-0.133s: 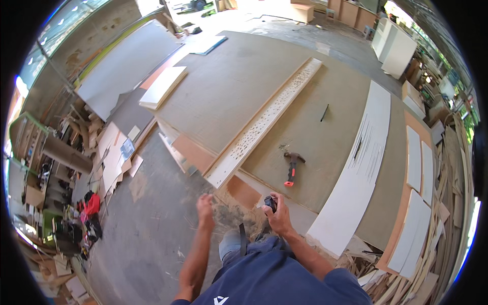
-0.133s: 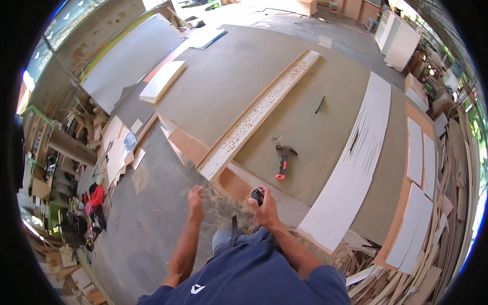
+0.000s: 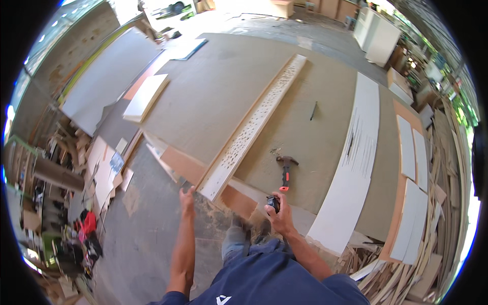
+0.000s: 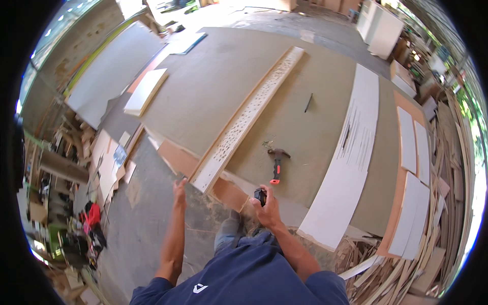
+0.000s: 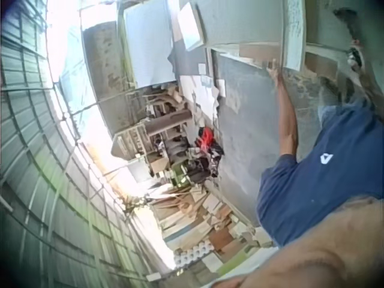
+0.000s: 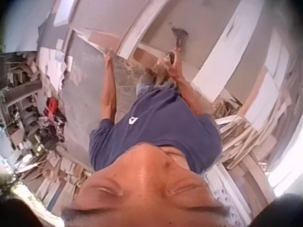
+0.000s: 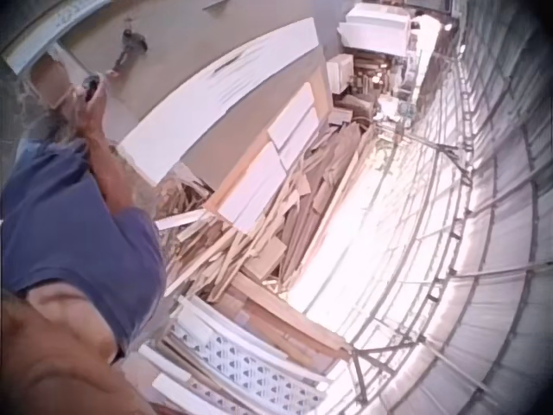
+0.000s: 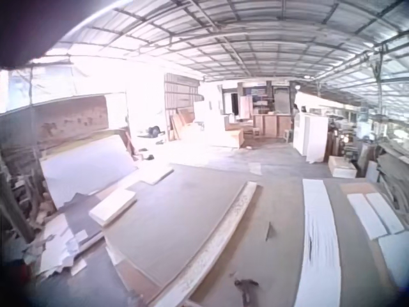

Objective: The person uses a measuring tape and pencil to mark wood panels, hammers nails into a board, and handles multiple pieces of wood and laminate sheets on a workbench.

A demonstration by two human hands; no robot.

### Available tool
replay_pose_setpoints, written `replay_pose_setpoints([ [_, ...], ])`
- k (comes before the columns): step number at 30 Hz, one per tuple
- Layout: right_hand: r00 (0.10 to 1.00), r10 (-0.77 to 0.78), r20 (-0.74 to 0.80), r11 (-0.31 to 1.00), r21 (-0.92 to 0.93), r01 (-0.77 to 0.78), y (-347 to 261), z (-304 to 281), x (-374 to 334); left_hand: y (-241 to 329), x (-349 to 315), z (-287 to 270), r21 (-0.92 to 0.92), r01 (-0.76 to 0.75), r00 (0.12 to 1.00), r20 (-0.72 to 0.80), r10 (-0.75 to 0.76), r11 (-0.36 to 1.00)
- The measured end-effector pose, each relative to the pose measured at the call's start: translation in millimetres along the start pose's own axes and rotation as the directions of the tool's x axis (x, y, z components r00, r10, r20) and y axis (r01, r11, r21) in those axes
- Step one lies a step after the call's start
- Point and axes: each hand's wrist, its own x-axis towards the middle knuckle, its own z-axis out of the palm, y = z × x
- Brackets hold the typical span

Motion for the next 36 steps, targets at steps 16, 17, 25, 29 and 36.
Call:
replay_pose_setpoints([
  [16,0.702,0.374,-0.606,0.927,0.223,-0.302,38.3,41.6,-26.9,-40.7,74.8,60.2,-0.218,0.135,0.991,0.051,-0.127,0.967],
  [17,0.703,0.37,-0.608,0.929,0.221,-0.297,27.0,46.3,-18.3,-47.0,82.2,58.6,-0.227,0.102,0.995,0.025,-0.099,0.969],
  [25,0.79,0.191,-0.582,0.98,0.072,-0.184,1.3,67.4,23.5,-27.7,54.2,64.6,-0.338,0.214,0.977,0.06,-0.206,0.916],
  [29,0.941,-0.086,-0.326,0.961,-0.276,-0.008,-15.1,69.4,60.6,-20.1,64.7,65.8,0.531,0.061,0.9,-0.395,0.182,0.845],
  [36,0.982,-0.176,-0.068,0.966,-0.206,0.159,-28.6,50.4,100.3,93.4,-47.0,151.1,0.023,-0.549,0.55,0.762,0.341,0.835],
])
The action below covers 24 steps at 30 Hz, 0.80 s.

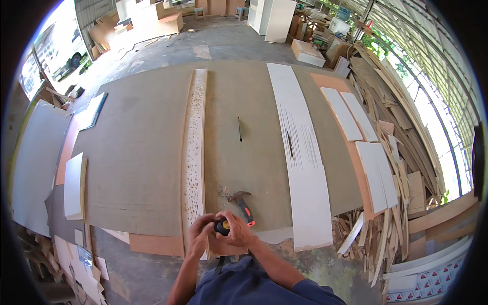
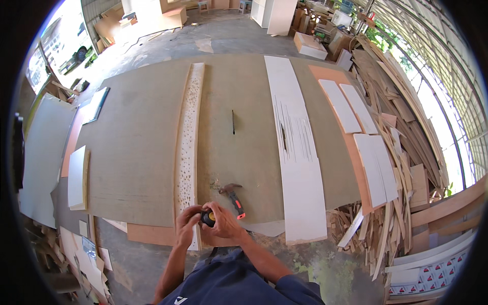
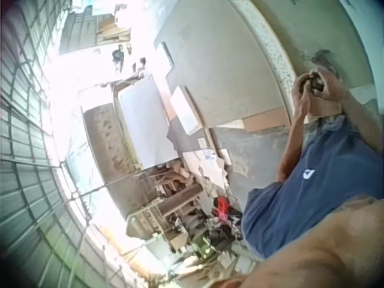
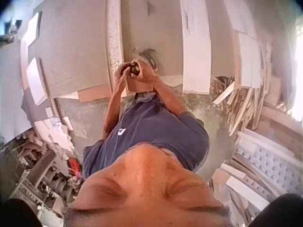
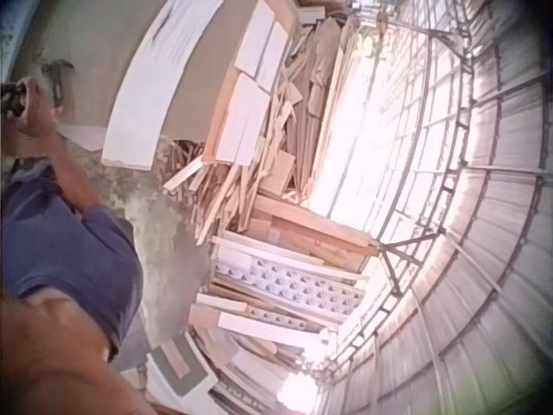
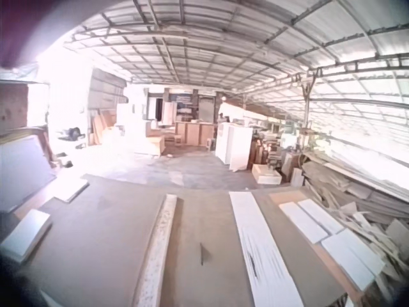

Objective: The person uses a measuring tape and pencil to mark wood panels, hammers nails into a board, and handles multiple pieces of wood and laminate sheets on a workbench.

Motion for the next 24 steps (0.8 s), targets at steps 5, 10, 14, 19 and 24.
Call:
replay_pose_setpoints([
  [5,1.0,0.012,-0.006,1.0,0.027,-0.012,36.4,-44.5,24.4,11.7,47.9,38.8,-0.127,0.113,0.972,0.222,-0.083,0.985],
  [10,0.995,-0.043,-0.085,0.925,-0.38,0.008,114.8,-102.7,51.6,-6.2,130.4,73.7,0.142,-0.209,0.947,0.277,0.164,0.968],
  [14,0.992,-0.008,-0.128,0.81,-0.583,-0.069,192.7,-153.6,85.6,-36.9,209.0,70.8,0.37,-0.272,0.962,0.136,0.238,0.888],
  [19,0.978,0.07,-0.195,0.734,-0.654,-0.183,233.4,-184.5,136.3,-60.3,290.9,32.7,0.513,-0.174,0.969,-0.065,0.24,0.841],
  [24,0.954,0.172,-0.246,0.651,-0.699,-0.298,273.5,-209.6,172.1,-33.7,268.4,47.8,0.666,0.168,0.974,-0.228,-0.015,0.727],
])
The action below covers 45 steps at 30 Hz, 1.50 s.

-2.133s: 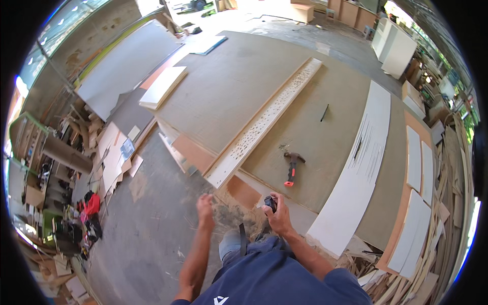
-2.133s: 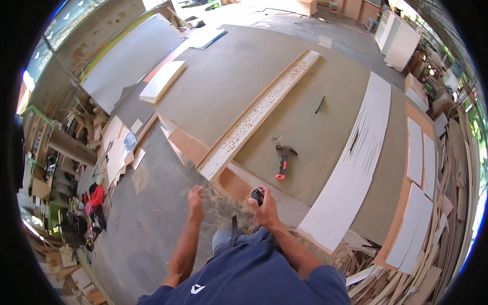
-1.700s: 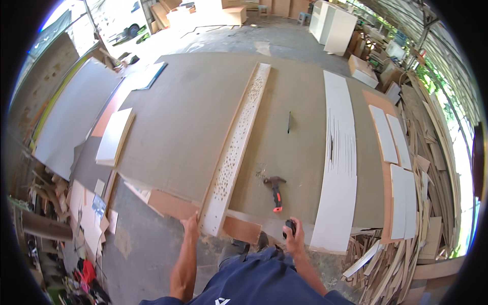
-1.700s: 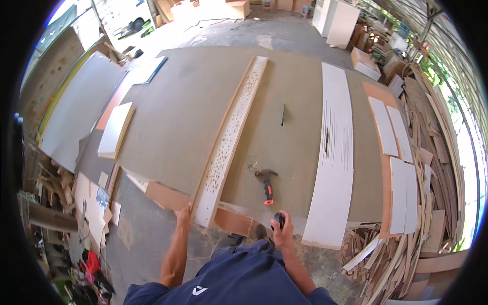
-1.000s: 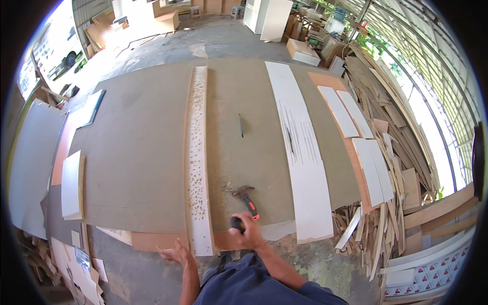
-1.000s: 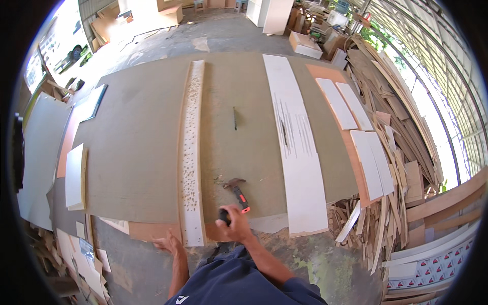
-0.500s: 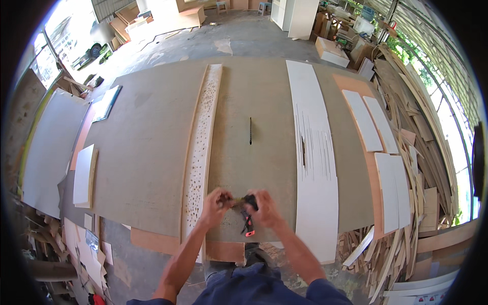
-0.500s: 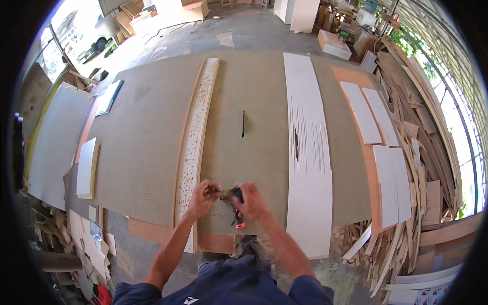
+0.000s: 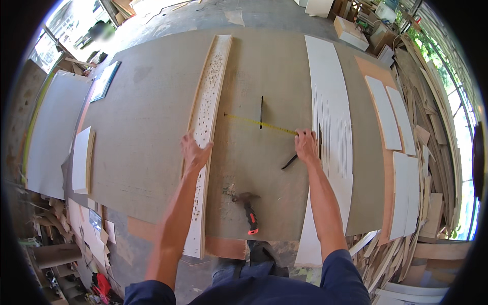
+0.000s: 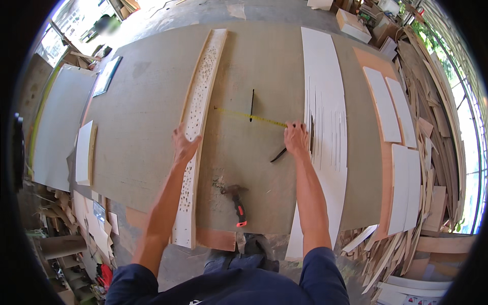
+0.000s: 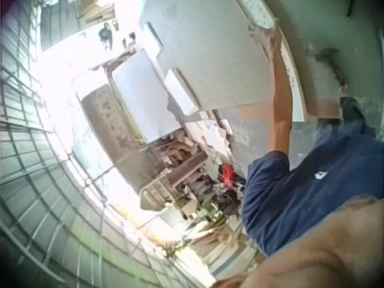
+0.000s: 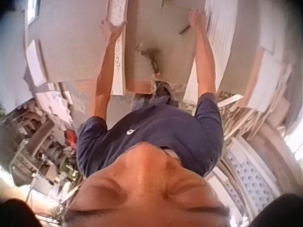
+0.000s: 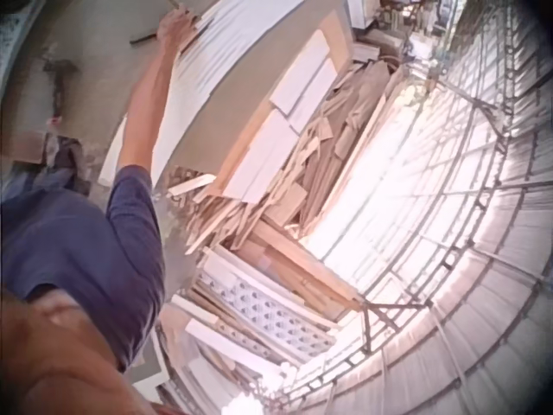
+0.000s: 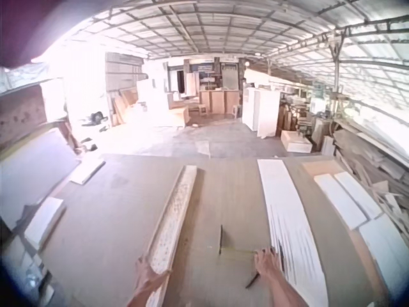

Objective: The person uses a measuring tape and pencil to mark wood panels, hammers nails into a board, and handles multiple pieces of wood and laminate sheets on a workbench.

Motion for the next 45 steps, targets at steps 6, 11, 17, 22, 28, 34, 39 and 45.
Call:
replay_pose_setpoints([
  [6,0.998,-0.056,0.014,0.997,-0.06,0.057,-5.1,0.5,30.3,-34.3,-119.5,-37.2,0.25,0.285,0.948,0.067,-0.31,0.925],
  [11,0.996,-0.087,0.024,0.994,-0.062,0.089,-33.4,2.6,38.3,-59.3,-157.2,-31.8,0.229,0.227,0.972,0.011,-0.235,0.947],
  [17,0.995,-0.097,-0.023,0.991,-0.091,0.094,-38.7,10.2,34.9,-66.7,-155.3,-24.0,0.249,0.19,0.982,-0.036,-0.187,0.949],
  [22,0.991,-0.103,-0.087,0.988,-0.12,0.092,-34.7,16.5,31.6,-69.2,-157.7,-19.1,0.246,0.175,0.985,-0.046,-0.169,0.953],
  [28,0.986,-0.091,-0.137,0.982,-0.179,0.066,-37.3,17.8,30.2,-74.4,-158.9,-14.1,0.247,0.18,0.984,-0.052,-0.173,0.952],
  [34,0.989,-0.091,-0.115,0.983,-0.168,0.071,-36.6,16.5,26.5,-71.2,-160.2,-12.5,0.265,0.168,0.985,-0.086,-0.15,0.95],
  [39,0.978,-0.139,-0.154,0.979,-0.173,0.111,-32.2,17.1,29.5,-67.6,-158.4,-14.4,0.252,0.182,0.983,-0.079,-0.168,0.95],
  [45,0.977,-0.151,-0.149,0.978,-0.169,0.125,-29.9,17.8,28.7,-72.5,-159.4,-11.0,0.26,0.168,0.985,-0.091,-0.149,0.951],
])
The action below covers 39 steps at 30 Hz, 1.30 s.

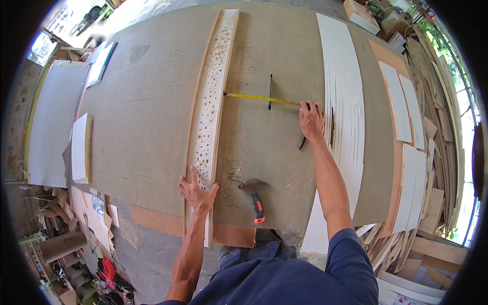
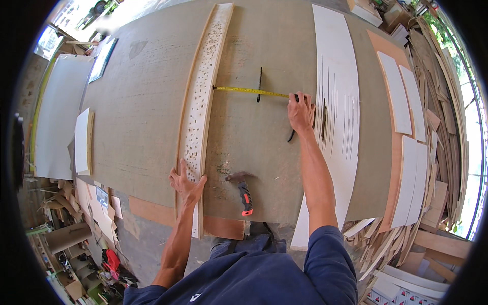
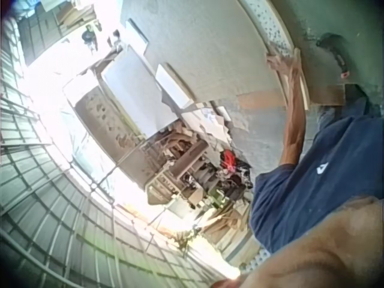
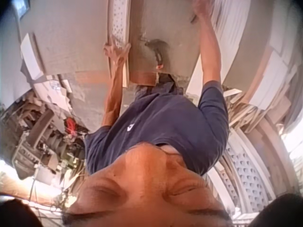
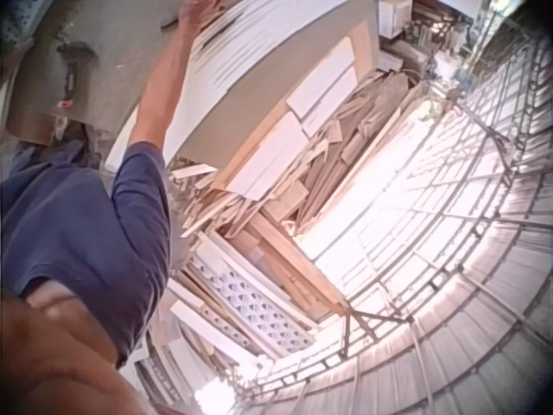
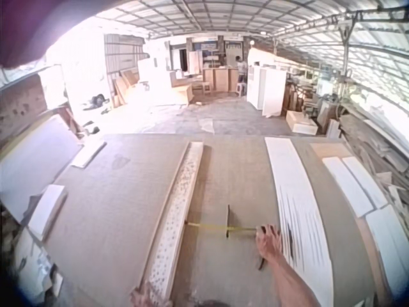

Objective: The person uses a measuring tape and pencil to mark wood panels, hammers nails into a board, and handles multiple pieces of wood and laminate sheets on a workbench.

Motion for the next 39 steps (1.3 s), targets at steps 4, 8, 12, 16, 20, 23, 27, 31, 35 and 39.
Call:
replay_pose_setpoints([
  [4,1.0,0.005,0.006,1.0,0.016,-0.005,3.0,1.7,1.6,-2.5,-1.2,2.5,-0.001,-0.032,0.999,-0.019,0.032,0.999],
  [8,1.0,0.025,0.013,0.999,0.032,-0.025,4.0,2.4,1.7,-5.8,-3.4,8.9,0.009,-0.083,0.995,-0.055,0.083,0.997],
  [12,1.0,0.002,0.022,0.998,0.058,-0.003,6.9,2.4,1.2,-7.4,-3.5,9.3,0.007,-0.099,0.992,-0.08,0.099,0.995],
  [16,0.999,0.001,0.041,0.999,0.04,-0.003,6.8,-0.9,1.7,1.2,0.5,-1.4,-0.049,-0.039,0.999,-0.034,0.038,0.998],
  [20,0.999,-0.024,0.03,0.998,0.062,0.022,8.3,-0.5,3.9,1.1,1.8,-4.6,-0.032,-0.043,0.999,-0.03,0.042,0.999],
  [23,0.999,-0.044,0.028,0.997,0.06,0.042,11.2,0.2,5.6,0.7,3.5,-5.5,-0.051,-0.074,0.996,-0.054,0.071,0.996],
  [27,0.997,-0.063,0.033,0.997,0.052,0.062,13.6,1.0,7.7,1.6,8.4,-8.0,-0.072,-0.096,0.995,-0.023,0.095,0.993],
  [31,0.997,-0.066,0.029,0.994,0.087,0.064,14.4,1.7,6.0,4.7,12.7,-13.1,-0.066,-0.081,0.997,0.014,0.082,0.995],
  [35,0.997,-0.06,0.039,0.996,0.063,0.058,9.1,-1.8,6.6,2.8,15.9,-12.9,-0.043,-0.062,0.997,0.046,0.064,0.997],
  [39,0.998,-0.057,0.034,0.997,0.063,0.054,8.7,-2.4,5.3,2.2,20.7,-14.7,0.004,-0.052,0.994,0.1,0.051,0.999],
])
